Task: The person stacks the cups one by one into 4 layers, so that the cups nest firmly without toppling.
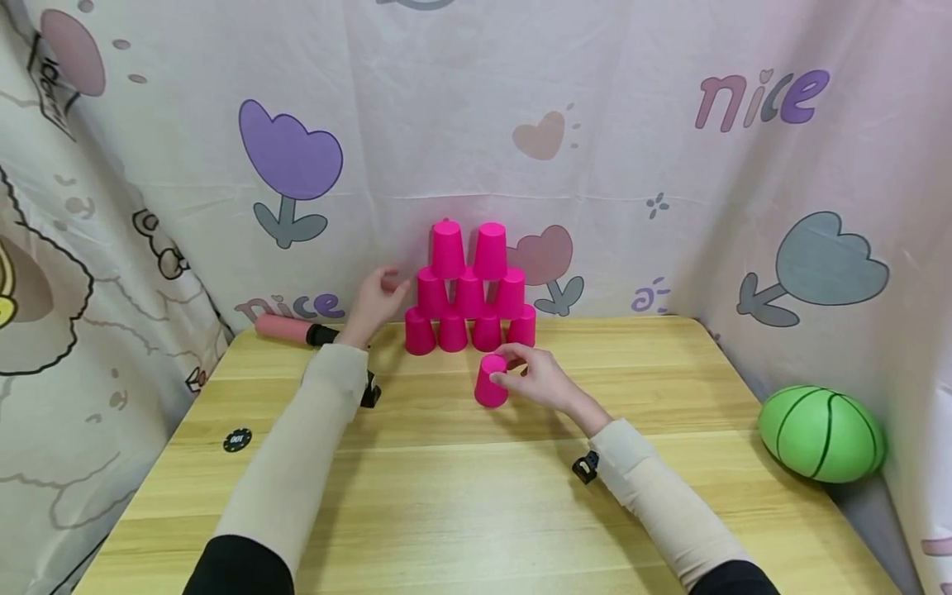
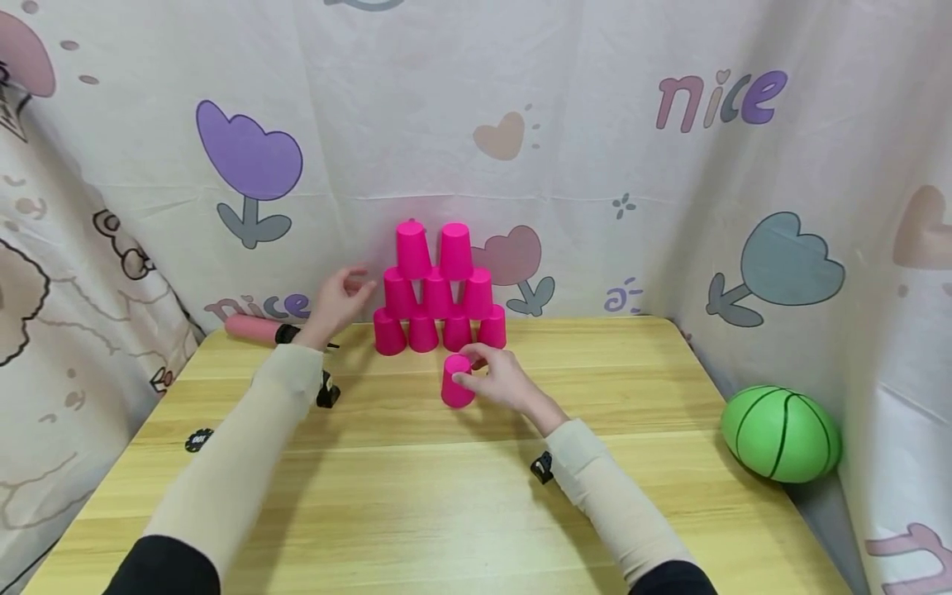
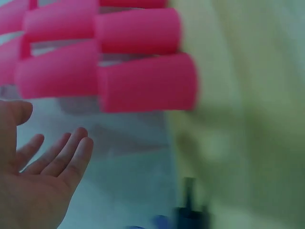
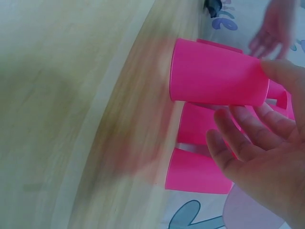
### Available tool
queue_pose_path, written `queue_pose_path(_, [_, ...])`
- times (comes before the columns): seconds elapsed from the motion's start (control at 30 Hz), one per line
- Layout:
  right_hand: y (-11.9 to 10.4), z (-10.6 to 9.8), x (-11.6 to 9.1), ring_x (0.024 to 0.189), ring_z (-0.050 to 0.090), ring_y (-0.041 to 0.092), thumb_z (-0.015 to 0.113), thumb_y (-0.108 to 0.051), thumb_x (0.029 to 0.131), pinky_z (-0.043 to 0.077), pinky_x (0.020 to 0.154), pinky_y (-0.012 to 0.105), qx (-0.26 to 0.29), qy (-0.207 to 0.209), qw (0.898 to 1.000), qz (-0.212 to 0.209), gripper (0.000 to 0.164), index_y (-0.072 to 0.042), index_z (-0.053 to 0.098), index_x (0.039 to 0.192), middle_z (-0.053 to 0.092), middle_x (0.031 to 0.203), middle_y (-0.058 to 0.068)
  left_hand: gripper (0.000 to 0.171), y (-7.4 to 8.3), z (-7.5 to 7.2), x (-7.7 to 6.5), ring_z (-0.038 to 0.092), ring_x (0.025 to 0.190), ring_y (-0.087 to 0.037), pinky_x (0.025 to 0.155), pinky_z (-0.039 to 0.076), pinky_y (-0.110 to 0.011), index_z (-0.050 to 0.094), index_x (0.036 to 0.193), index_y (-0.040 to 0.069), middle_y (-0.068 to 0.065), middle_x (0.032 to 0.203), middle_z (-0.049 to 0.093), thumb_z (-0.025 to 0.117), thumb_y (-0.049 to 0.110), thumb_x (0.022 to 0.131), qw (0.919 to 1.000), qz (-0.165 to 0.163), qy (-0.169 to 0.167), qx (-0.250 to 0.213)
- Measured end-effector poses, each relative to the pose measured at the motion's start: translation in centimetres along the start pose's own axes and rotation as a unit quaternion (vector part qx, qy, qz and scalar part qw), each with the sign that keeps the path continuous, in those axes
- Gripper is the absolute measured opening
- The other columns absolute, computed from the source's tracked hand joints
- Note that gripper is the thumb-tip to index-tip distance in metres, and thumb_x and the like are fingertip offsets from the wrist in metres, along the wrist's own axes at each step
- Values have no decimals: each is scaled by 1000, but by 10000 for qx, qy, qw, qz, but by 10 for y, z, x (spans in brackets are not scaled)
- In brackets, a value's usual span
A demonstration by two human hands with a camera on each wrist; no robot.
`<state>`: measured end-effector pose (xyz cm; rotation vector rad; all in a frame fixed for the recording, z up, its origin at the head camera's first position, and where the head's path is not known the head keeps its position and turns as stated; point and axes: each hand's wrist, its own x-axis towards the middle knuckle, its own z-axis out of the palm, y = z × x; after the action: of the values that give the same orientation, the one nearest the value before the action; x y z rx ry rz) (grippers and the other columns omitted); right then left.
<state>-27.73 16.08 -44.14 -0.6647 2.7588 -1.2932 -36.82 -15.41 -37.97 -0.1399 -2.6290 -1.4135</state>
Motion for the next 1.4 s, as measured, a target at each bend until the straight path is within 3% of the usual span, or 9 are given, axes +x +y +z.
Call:
queue_pose_path(0.17, [-1,1,0,110,69,28,80,-28,94,58,88,35,62,-34,10000,-7,46,-8,67,133,74,116,5,55,-36,6,-9,62,130,-43,105,56,-54,49,153,3,-28,142,62,62,30,106,9990,-101,-332,269])
queue_pose_path(0.3, [0,1,-1,111,69,31,80,-28,94,58,90,36,77,-21,10000,27,47,-8,66,134,73,117,7,57,-48,10,-13,62,130,-43,98,60,-53,48,155,7,-28,144,60,62,34,106,9973,-187,-679,195])
queue_pose_path(0.53, [-1,1,-2,111,68,32,80,-27,94,57,89,36,99,25,9999,55,47,-8,66,135,73,117,8,59,-48,15,-16,56,136,-43,109,54,-57,47,155,9,-25,148,57,63,36,105,9954,-230,-922,145])
queue_pose_path(0.73, [-1,2,-2,110,68,31,79,-27,94,57,87,35,160,23,9998,92,46,-8,66,134,73,115,7,55,-46,21,-18,57,135,-43,109,54,-56,49,154,8,-24,147,58,63,32,106,9947,-178,-1000,175])
queue_pose_path(0.97, [0,3,-3,108,68,29,79,-27,95,59,86,34,220,67,9997,22,45,-9,65,134,73,115,6,54,-47,24,-18,59,132,-43,107,55,-55,48,154,10,-26,143,61,61,34,107,9948,-195,-947,320])
queue_pose_path(1.27, [9,17,0,107,68,26,82,-22,92,63,87,35,221,-110,9997,65,57,-6,56,141,70,124,10,53,-54,27,-19,63,126,-41,104,56,-54,51,151,14,-26,136,64,63,37,106,9963,-242,-801,180])
queue_pose_path(1.4, [-1,13,4,106,67,25,82,-21,91,62,86,34,110,-26,9999,-1,55,-5,59,139,72,121,9,53,-54,28,-19,63,126,-41,104,56,-55,51,151,15,-26,137,64,63,39,105,9966,-269,-770,116])
